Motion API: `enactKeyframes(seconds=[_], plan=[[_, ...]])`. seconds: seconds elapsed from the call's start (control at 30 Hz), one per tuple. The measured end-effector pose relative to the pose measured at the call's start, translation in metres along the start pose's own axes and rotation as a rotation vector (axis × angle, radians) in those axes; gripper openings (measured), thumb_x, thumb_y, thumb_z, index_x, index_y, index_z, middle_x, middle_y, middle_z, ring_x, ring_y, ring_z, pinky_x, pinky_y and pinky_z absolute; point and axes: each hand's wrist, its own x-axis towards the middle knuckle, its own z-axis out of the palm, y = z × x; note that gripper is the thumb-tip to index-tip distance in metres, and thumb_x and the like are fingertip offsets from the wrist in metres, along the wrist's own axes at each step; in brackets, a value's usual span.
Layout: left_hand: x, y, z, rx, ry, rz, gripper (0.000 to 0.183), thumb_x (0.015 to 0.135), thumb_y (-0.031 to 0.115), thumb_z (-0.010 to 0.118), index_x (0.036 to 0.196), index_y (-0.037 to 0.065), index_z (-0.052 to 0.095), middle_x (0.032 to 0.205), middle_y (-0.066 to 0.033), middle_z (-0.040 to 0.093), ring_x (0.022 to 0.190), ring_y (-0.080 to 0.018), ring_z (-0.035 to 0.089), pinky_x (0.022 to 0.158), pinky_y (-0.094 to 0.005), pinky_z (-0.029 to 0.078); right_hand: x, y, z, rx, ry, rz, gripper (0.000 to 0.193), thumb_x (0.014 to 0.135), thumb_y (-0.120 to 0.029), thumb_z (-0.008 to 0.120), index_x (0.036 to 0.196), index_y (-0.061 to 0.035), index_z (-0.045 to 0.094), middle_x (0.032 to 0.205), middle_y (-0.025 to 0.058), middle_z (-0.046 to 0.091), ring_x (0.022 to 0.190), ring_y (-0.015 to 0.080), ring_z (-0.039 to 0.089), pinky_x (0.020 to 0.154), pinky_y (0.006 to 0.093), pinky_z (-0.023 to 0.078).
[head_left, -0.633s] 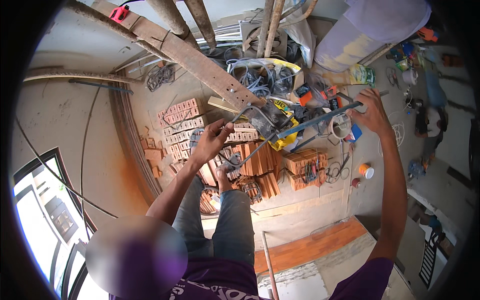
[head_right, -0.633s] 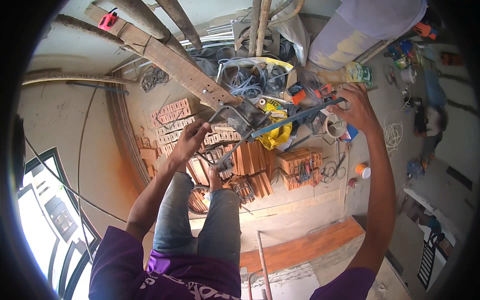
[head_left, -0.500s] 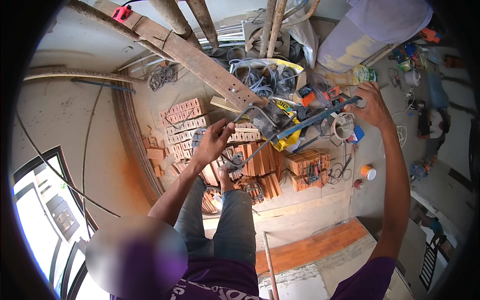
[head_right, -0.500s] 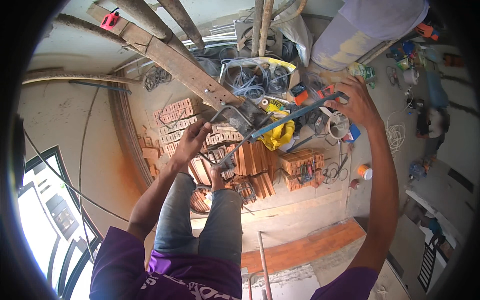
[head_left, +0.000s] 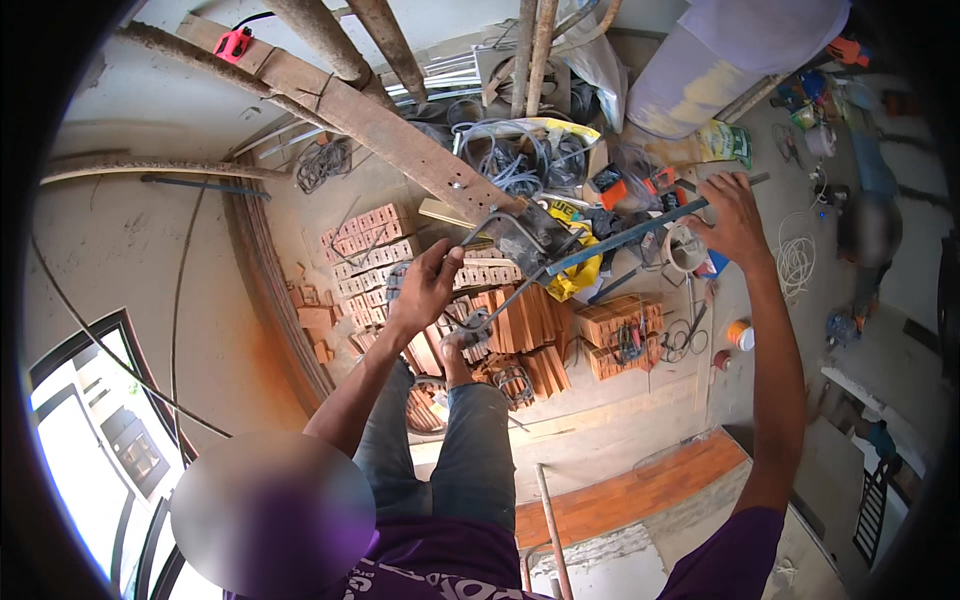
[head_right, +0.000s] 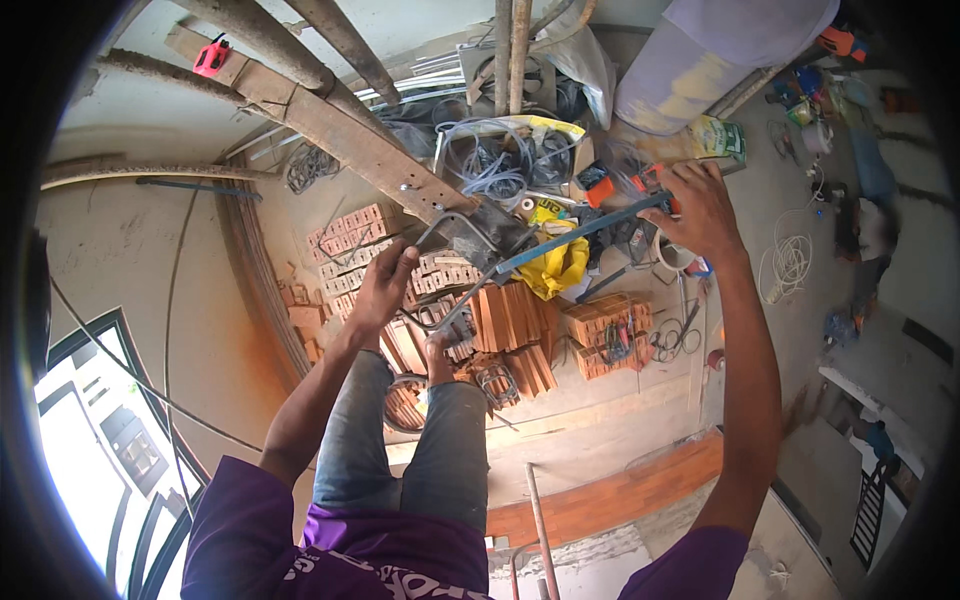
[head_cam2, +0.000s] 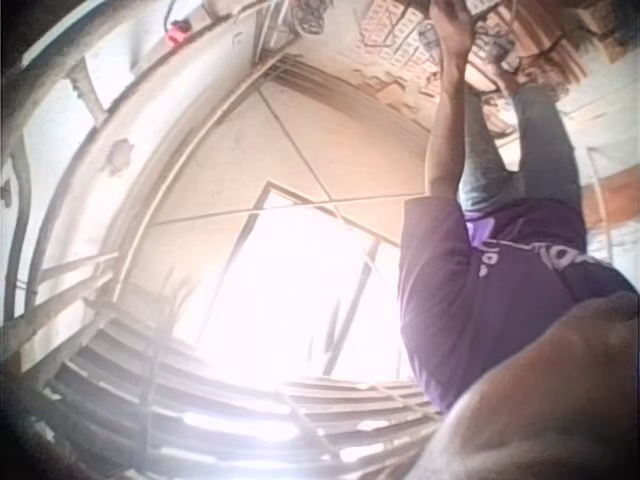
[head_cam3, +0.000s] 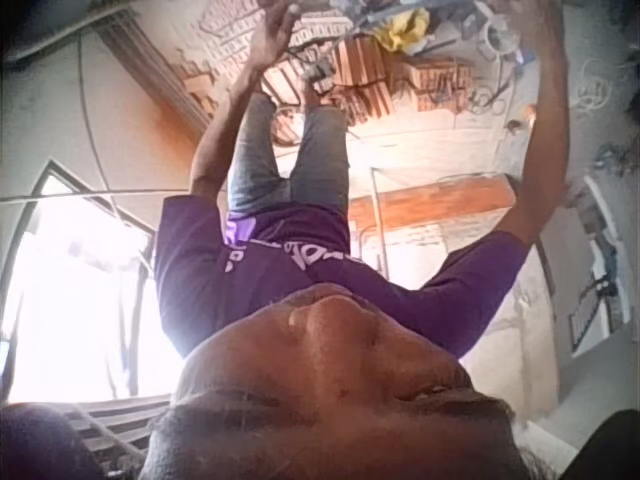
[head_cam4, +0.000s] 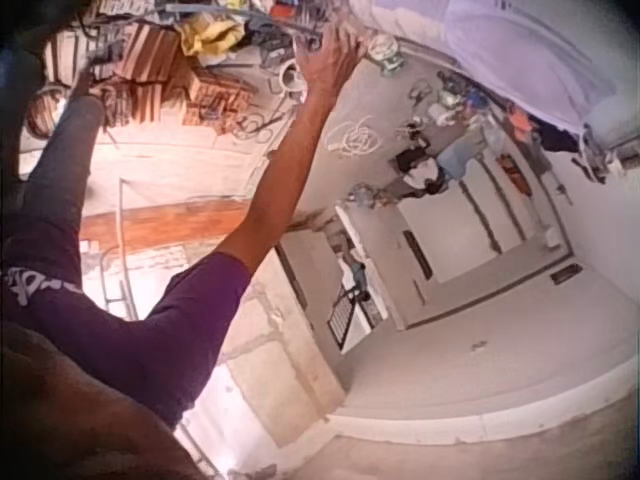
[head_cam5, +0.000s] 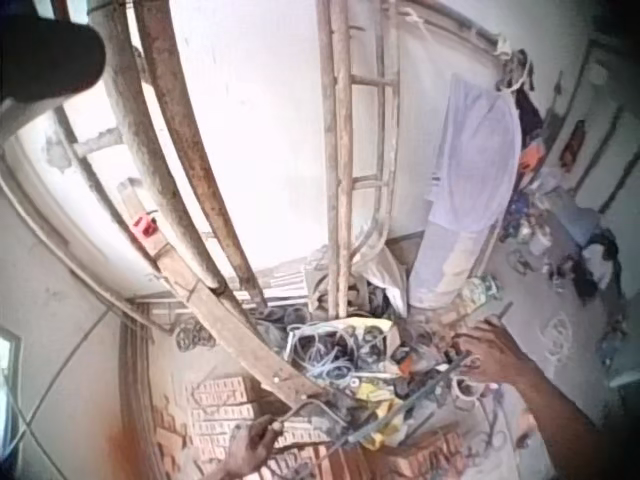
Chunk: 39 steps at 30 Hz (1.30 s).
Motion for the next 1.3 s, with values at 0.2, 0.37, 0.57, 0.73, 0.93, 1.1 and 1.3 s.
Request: enactKeyframes(seconds=[0.2, 0.37, 0.57, 0.73, 0.93, 1.1, 1.3], plan=[[0.003, -0.006, -0.003, 0.024, -0.029, -0.001, 0.043, 0.101, 0.038, 0.048, 0.086, -0.002, 0.053, 0.067, -0.0133, 0.053, 0.060, -0.0166, 0.044, 0.056, -0.0344, 0.039, -0.010, 0.001, 0.010, -0.044, 0.074, -0.028, 0.062, 0.079, -0.056, 0.067, 0.102, 0.0009, 0.060, 0.082, 0.0114, 0.054, 0.087, 0.0293, 0.051, 0.085, 0.0424, 0.036], [0.003, -0.006, -0.005, 0.066, -0.049, -0.035, 0.043, 0.101, 0.038, 0.048, 0.085, -0.002, 0.053, 0.066, -0.0123, 0.052, 0.060, -0.0165, 0.043, 0.056, -0.0344, 0.039, -0.012, -0.001, 0.012, -0.055, 0.093, -0.015, 0.065, 0.079, -0.058, 0.065, 0.103, 0.0016, 0.060, 0.085, 0.0132, 0.055, 0.089, 0.0303, 0.052, 0.086, 0.0425, 0.036], [0.016, 0.005, -0.007, 0.128, -0.043, 0.027, 0.042, 0.100, 0.036, 0.051, 0.083, -0.003, 0.052, 0.062, -0.0136, 0.048, 0.058, -0.0163, 0.041, 0.055, -0.0357, 0.038, -0.041, -0.003, 0.032, -0.011, 0.095, 0.060, 0.057, 0.076, -0.049, 0.072, 0.101, 0.0010, 0.059, 0.092, 0.0152, 0.059, 0.093, 0.0321, 0.053, 0.086, 0.0439, 0.038], [0.015, 0.011, -0.013, 0.127, -0.053, 0.023, 0.040, 0.099, 0.034, 0.054, 0.086, -0.004, 0.056, 0.063, -0.0128, 0.050, 0.059, -0.0158, 0.043, 0.055, -0.0352, 0.038, -0.052, -0.022, 0.039, 0.018, 0.119, 0.165, 0.049, 0.071, -0.038, 0.079, 0.095, 0.0005, 0.059, 0.097, 0.0163, 0.061, 0.094, 0.0336, 0.054, 0.087, 0.0444, 0.039], [0.016, 0.005, -0.009, -0.064, -0.039, -0.004, 0.042, 0.099, 0.040, 0.054, 0.090, 0.001, 0.062, 0.061, 0.0026, 0.048, 0.056, -0.0068, 0.041, 0.050, -0.0257, 0.035, -0.053, -0.026, 0.029, 0.092, 0.139, 0.173, 0.037, 0.069, -0.022, 0.078, 0.095, -0.0020, 0.060, 0.091, 0.0149, 0.056, 0.094, 0.0345, 0.052, 0.090, 0.0452, 0.037], [0.009, -0.009, -0.011, -0.593, -0.124, -0.372, 0.029, 0.099, 0.032, 0.056, 0.093, 0.005, 0.064, 0.056, 0.0111, 0.033, 0.045, -0.0003, 0.026, 0.041, -0.0198, 0.021, -0.056, -0.025, 0.021, 0.018, 0.101, 0.170, 0.049, 0.071, -0.038, 0.079, 0.096, 0.0004, 0.062, 0.099, 0.0156, 0.061, 0.097, 0.0320, 0.054, 0.091, 0.0443, 0.039], [0.005, -0.016, -0.007, -0.718, -0.102, -0.367, 0.025, 0.099, 0.029, 0.057, 0.097, 0.004, 0.064, 0.056, 0.0119, 0.030, 0.045, -0.0006, 0.023, 0.042, -0.0201, 0.019, -0.050, -0.025, 0.004, 0.054, -0.005, 0.174, 0.049, 0.075, -0.042, 0.077, 0.093, 0.0010, 0.062, 0.092, 0.0146, 0.060, 0.093, 0.0320, 0.053, 0.087, 0.0419, 0.040]])
